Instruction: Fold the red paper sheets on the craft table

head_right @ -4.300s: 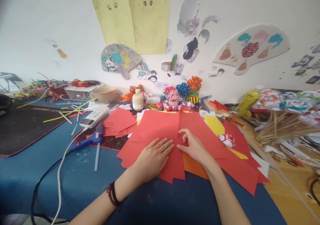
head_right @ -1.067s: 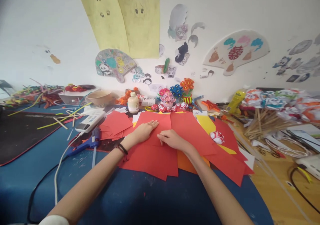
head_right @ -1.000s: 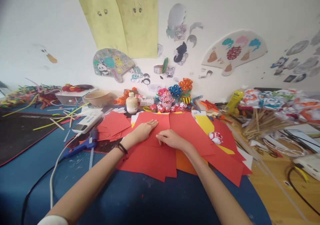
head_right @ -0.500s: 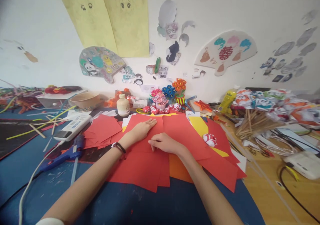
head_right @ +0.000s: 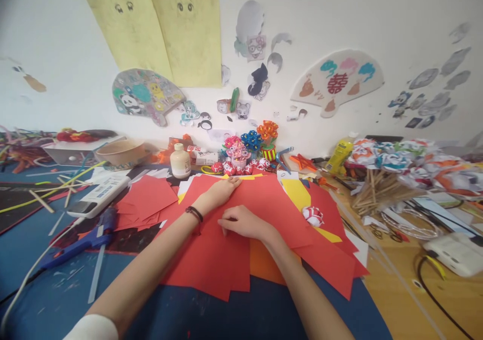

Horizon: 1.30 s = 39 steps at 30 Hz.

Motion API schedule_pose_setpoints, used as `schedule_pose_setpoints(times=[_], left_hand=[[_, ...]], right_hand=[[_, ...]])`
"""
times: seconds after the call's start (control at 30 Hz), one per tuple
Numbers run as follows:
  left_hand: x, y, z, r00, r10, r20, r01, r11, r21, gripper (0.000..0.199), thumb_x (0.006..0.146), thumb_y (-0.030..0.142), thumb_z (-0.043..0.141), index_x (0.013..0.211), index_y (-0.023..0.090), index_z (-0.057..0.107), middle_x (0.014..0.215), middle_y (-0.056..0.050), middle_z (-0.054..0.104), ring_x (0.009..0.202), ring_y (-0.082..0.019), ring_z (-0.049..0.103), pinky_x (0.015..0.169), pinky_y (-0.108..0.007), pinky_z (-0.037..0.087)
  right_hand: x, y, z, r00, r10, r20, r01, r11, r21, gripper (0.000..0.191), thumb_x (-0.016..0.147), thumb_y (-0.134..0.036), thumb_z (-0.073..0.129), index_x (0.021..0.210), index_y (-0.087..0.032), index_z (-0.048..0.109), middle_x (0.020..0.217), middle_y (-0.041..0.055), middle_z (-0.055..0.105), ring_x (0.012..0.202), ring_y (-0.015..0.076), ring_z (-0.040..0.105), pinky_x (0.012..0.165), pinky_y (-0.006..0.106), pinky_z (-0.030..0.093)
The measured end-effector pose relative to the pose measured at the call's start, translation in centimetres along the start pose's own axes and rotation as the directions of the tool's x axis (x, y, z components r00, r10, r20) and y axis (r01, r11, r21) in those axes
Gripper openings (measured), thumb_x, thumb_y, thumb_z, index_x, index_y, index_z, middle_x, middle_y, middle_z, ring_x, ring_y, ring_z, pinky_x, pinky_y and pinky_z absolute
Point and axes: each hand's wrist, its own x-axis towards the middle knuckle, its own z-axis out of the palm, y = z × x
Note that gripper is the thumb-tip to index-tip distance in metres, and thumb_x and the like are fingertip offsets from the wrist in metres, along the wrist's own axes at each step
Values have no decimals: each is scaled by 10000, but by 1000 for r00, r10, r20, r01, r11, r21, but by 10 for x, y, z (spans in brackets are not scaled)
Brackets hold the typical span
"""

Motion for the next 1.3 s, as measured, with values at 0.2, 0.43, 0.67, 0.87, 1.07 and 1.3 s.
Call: schedule_pose_setpoints(times=[0.2, 0.43, 0.67, 0.87, 1.07, 1.3], left_hand=[[15, 6, 6, 999, -54, -5, 54, 999, 5, 381, 923, 33, 336, 1270, 72, 487, 1255, -215, 580, 1201, -240, 560, 951, -374, 492], [5, 4, 1, 999, -45, 10, 45, 999, -17, 466, 917, 39, 339, 1371, 106, 417, 1434, -181, 458, 1351, -191, 415, 1087, -350, 368], [-44, 0, -11, 998, -54, 14, 55, 998, -19, 551, 874, 56, 361, 1422, 103, 394, 1501, -140, 380, 1405, -204, 328, 1148, -363, 282], [-102, 17, -18, 981, -186, -51, 190, 978, 89, 482, 907, 100, 359, 1379, 85, 457, 1443, -171, 452, 1366, -241, 398, 1125, -408, 323], [-154, 39, -33, 942, -334, -15, 333, 933, 136, 513, 857, 49, 380, 1360, 40, 479, 1414, -202, 476, 1353, -270, 412, 1123, -433, 321], [-203, 49, -42, 898, -440, -29, 439, 887, 144, 599, 776, 51, 411, 1372, 57, 473, 1438, -192, 450, 1381, -263, 371, 1133, -472, 280]], right_hand=[[1, -1, 2, 1000, 10, -25, -10, 1000, 17, 374, 937, -362, 486, 696, -168, 695, 787, 32, 707, 730, 152, 630, 700, 241, 430], [-1, 2, 9, 997, -1, -80, 3, 1000, 22, 382, 945, -367, 482, 683, -170, 679, 775, 27, 700, 729, 152, 625, 701, 244, 430], [-3, 0, 16, 985, -16, -173, 9, 999, -44, 404, 955, -393, 469, 677, -172, 662, 740, 25, 682, 731, 155, 614, 712, 253, 414], [-5, 0, 17, 973, -41, -228, 21, 996, -92, 445, 964, -422, 432, 678, -170, 660, 744, 33, 669, 700, 155, 596, 694, 263, 405], [-7, 6, 19, 960, -36, -279, 1, 992, -125, 472, 954, -483, 424, 690, -173, 662, 723, 28, 649, 693, 159, 584, 684, 272, 395], [-8, 10, 21, 947, -32, -319, -14, 990, -142, 476, 955, -484, 416, 694, -181, 674, 707, 18, 628, 648, 147, 544, 635, 266, 363]])
